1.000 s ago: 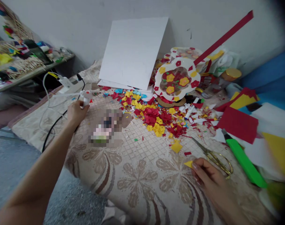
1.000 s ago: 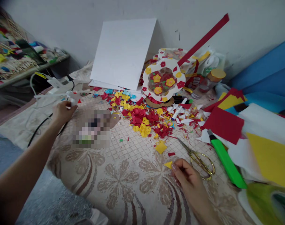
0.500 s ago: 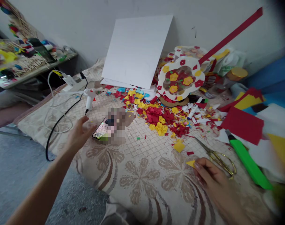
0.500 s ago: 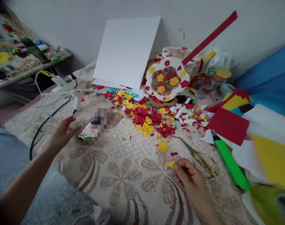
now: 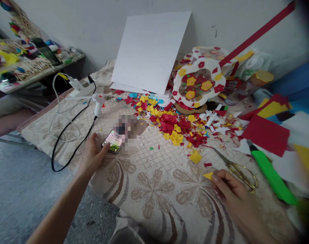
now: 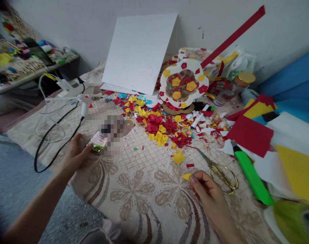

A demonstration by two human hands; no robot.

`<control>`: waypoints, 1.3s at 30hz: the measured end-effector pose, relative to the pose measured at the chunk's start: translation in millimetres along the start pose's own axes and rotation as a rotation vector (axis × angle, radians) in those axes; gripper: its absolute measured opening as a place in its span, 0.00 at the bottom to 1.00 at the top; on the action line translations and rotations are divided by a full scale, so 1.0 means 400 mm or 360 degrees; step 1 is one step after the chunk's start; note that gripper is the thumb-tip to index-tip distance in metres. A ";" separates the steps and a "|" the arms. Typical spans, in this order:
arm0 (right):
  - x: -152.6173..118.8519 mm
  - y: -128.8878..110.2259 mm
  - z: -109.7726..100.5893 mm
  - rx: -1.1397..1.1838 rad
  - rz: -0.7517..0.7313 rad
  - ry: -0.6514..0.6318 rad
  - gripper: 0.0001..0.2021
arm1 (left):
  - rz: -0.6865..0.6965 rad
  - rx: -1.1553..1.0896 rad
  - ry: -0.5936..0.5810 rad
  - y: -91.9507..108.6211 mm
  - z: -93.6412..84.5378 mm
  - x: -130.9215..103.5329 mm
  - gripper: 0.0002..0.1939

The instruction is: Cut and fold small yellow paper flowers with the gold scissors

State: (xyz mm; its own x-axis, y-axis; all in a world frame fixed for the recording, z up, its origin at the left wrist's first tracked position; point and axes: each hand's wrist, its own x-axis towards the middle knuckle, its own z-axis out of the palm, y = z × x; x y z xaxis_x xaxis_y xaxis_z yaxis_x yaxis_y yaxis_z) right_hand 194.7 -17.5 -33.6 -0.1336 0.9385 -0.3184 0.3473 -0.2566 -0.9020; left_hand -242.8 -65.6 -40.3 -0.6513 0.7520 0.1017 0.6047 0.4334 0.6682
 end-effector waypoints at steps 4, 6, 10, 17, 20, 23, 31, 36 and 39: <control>0.001 0.004 -0.001 0.0023 0.0021 -0.0011 0.13 | -0.0058 0.0147 0.0039 0.024 0.007 0.000 0.39; 0.001 0.009 -0.003 0.0018 0.0038 -0.0003 0.13 | -0.0060 0.0197 0.0047 0.032 0.009 0.000 0.40; 0.003 0.011 -0.005 0.0017 0.0016 -0.0025 0.13 | -0.0058 0.0242 0.0046 0.031 0.015 0.004 0.42; 0.006 0.003 -0.003 0.0051 -0.0002 -0.0043 0.14 | -0.0044 0.0242 0.0065 0.023 0.018 0.009 0.43; 0.006 0.008 -0.005 0.0046 -0.0002 -0.0067 0.14 | -0.0060 0.0214 0.0070 0.024 0.018 0.006 0.42; 0.005 0.011 -0.005 0.0048 -0.0016 -0.0062 0.14 | -0.0049 0.0169 0.0093 0.025 0.019 0.005 0.43; 0.002 -0.002 0.001 0.0024 0.0003 -0.0009 0.14 | -0.0034 0.0059 0.0093 0.035 0.012 -0.010 0.39; 0.005 -0.005 0.001 -0.0037 -0.0020 -0.0006 0.14 | -0.0053 -0.0040 0.0078 0.037 0.006 -0.029 0.36; 0.005 -0.006 0.000 -0.0091 -0.0032 0.0031 0.13 | -0.0036 -0.0083 0.0072 0.030 0.004 -0.036 0.35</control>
State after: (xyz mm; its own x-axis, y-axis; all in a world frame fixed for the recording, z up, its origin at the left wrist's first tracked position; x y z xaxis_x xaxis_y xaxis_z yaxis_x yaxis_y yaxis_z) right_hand 193.6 -15.0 -32.0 -0.1234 0.9478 -0.2940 0.3973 -0.2243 -0.8899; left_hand -225.6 -70.2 -35.1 -0.6851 0.7188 0.1185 0.5657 0.4224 0.7082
